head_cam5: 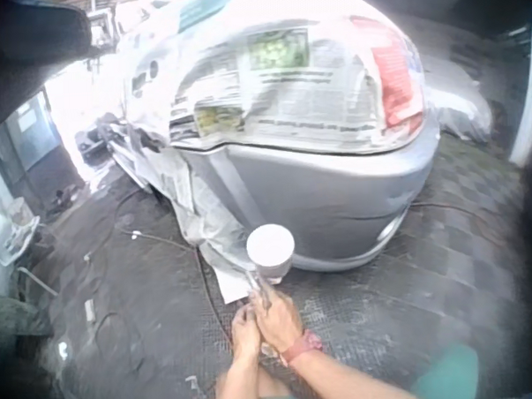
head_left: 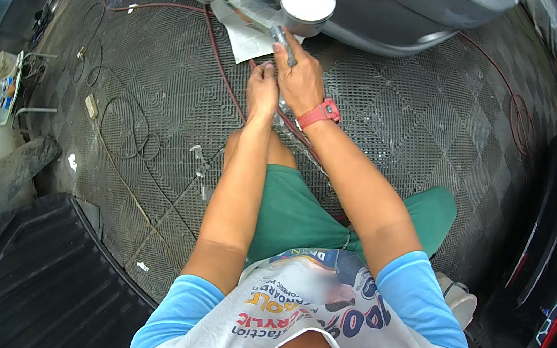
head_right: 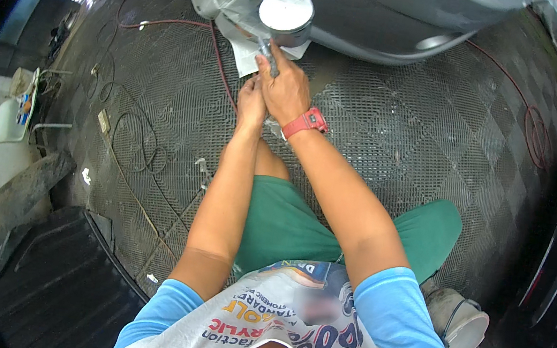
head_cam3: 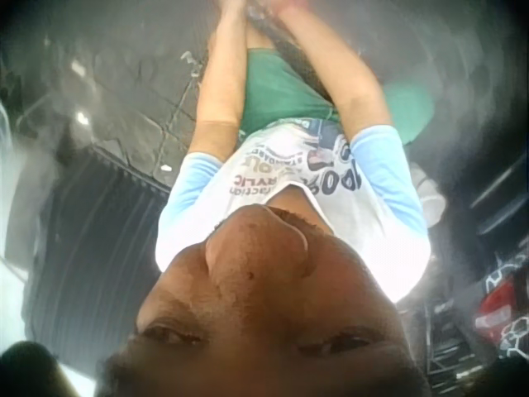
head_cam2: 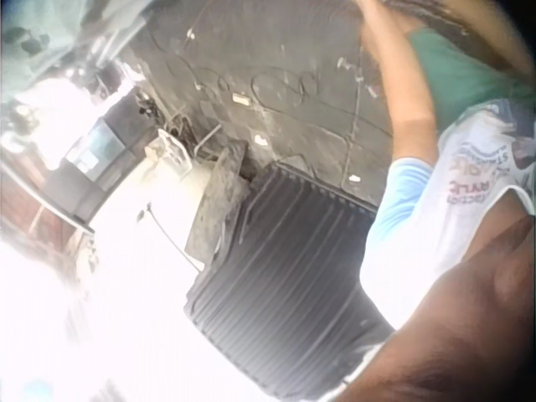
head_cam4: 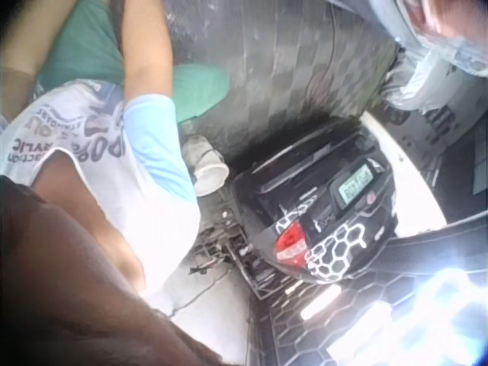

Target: The person walks to a car bumper covered in newspaper and sits on the floor. They use a spray gun to apply paint to the bumper, moving the tool back and forth to cover the surface.

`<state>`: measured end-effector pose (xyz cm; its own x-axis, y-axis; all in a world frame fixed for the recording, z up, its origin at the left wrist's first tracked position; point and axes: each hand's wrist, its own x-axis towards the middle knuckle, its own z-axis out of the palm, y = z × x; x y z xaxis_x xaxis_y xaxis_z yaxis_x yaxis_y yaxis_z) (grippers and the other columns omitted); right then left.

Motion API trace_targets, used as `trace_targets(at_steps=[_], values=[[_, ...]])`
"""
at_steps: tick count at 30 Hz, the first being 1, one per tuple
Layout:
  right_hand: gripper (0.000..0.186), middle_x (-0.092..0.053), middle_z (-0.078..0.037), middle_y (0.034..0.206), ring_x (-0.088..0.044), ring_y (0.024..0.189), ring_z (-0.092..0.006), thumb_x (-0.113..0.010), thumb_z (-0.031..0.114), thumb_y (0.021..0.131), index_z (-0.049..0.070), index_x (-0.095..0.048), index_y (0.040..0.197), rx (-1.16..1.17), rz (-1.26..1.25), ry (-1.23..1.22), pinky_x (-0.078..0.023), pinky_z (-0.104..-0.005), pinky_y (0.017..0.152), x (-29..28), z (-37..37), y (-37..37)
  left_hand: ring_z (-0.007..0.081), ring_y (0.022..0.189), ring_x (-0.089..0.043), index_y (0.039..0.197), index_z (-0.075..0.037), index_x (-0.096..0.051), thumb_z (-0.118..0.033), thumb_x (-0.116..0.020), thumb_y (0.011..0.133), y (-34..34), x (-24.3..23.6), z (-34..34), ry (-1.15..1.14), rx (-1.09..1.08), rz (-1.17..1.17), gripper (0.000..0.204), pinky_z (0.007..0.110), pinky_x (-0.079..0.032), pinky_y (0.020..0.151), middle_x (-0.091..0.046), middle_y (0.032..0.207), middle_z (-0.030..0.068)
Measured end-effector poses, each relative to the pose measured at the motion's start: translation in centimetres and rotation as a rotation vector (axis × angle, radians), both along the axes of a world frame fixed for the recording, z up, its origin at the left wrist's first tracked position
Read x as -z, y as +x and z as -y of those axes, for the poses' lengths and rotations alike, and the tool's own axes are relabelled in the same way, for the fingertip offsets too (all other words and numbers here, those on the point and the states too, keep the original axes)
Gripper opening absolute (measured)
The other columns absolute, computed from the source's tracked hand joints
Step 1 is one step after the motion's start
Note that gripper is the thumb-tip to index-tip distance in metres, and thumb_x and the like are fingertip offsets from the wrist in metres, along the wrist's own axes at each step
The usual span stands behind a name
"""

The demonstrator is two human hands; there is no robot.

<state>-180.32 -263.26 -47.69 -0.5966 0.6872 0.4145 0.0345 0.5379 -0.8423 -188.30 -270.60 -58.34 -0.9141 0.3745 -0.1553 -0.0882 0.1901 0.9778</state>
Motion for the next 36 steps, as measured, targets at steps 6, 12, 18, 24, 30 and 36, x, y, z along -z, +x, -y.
trace_targets(at_steps=[6,12,18,24,30,36], values=[[0.057,-0.067,-0.030,0.077,-0.070,0.079,-0.0496,-0.055,0.050,0.108,0.007,-0.065,0.142,0.063,0.063,-0.003,-0.053,-0.0510,0.071,0.3,-1.1,-2.6,0.0332,0.115,-0.071,0.131,0.002,-0.070,-0.031,-0.052,0.108,1.0,-2.0,0.6,-0.043,0.021,0.018,0.043,0.041,-0.051,0.101,-0.074,0.122,0.0243],[0.060,-0.072,-0.035,0.107,-0.069,0.103,-0.0535,-0.056,0.051,0.107,0.003,-0.063,0.143,0.045,0.123,-0.069,-0.056,-0.0535,0.089,-0.2,-1.3,-3.1,0.0178,0.100,-0.066,0.129,0.003,-0.070,-0.020,-0.056,0.105,1.7,-3.5,1.2,0.039,0.224,0.192,0.036,0.032,-0.050,0.091,-0.074,0.107,0.0110],[0.065,-0.071,-0.036,0.110,-0.068,0.107,-0.0542,-0.054,0.054,0.107,0.000,-0.062,0.143,0.041,0.088,-0.056,-0.055,-0.0542,0.092,0.3,-1.5,-3.5,0.0187,0.112,-0.064,0.135,0.005,-0.065,0.000,-0.059,0.097,2.4,-6.0,1.5,0.148,0.350,0.371,0.038,0.030,-0.047,0.099,-0.071,0.121,0.0112],[0.065,-0.070,-0.037,0.112,-0.067,0.109,-0.0544,-0.053,0.055,0.107,0.002,-0.062,0.144,0.048,0.105,-0.076,-0.055,-0.0543,0.092,-0.3,-1.0,-3.3,0.0197,0.117,-0.063,0.138,0.005,-0.063,0.004,-0.060,0.095,2.2,-6.1,1.9,0.142,0.395,0.351,0.043,0.031,-0.046,0.105,-0.070,0.127,0.0129],[0.064,-0.070,-0.037,0.109,-0.066,0.108,-0.0547,-0.053,0.056,0.107,0.005,-0.061,0.145,0.012,0.089,-0.143,-0.055,-0.0548,0.090,0.3,-1.2,-3.4,0.0196,0.112,-0.064,0.136,0.006,-0.064,0.005,-0.060,0.095,2.2,-5.9,2.0,0.111,0.398,0.314,0.042,0.030,-0.048,0.101,-0.070,0.125,0.0126],[0.062,-0.071,-0.036,0.101,-0.067,0.102,-0.0549,-0.053,0.054,0.107,0.005,-0.062,0.144,0.016,0.093,-0.142,-0.055,-0.0555,0.086,0.5,-1.2,-3.4,0.0191,0.109,-0.065,0.131,0.007,-0.067,0.005,-0.060,0.092,2.5,-6.7,2.1,0.071,0.414,0.308,0.039,0.031,-0.048,0.099,-0.072,0.120,0.0130]])
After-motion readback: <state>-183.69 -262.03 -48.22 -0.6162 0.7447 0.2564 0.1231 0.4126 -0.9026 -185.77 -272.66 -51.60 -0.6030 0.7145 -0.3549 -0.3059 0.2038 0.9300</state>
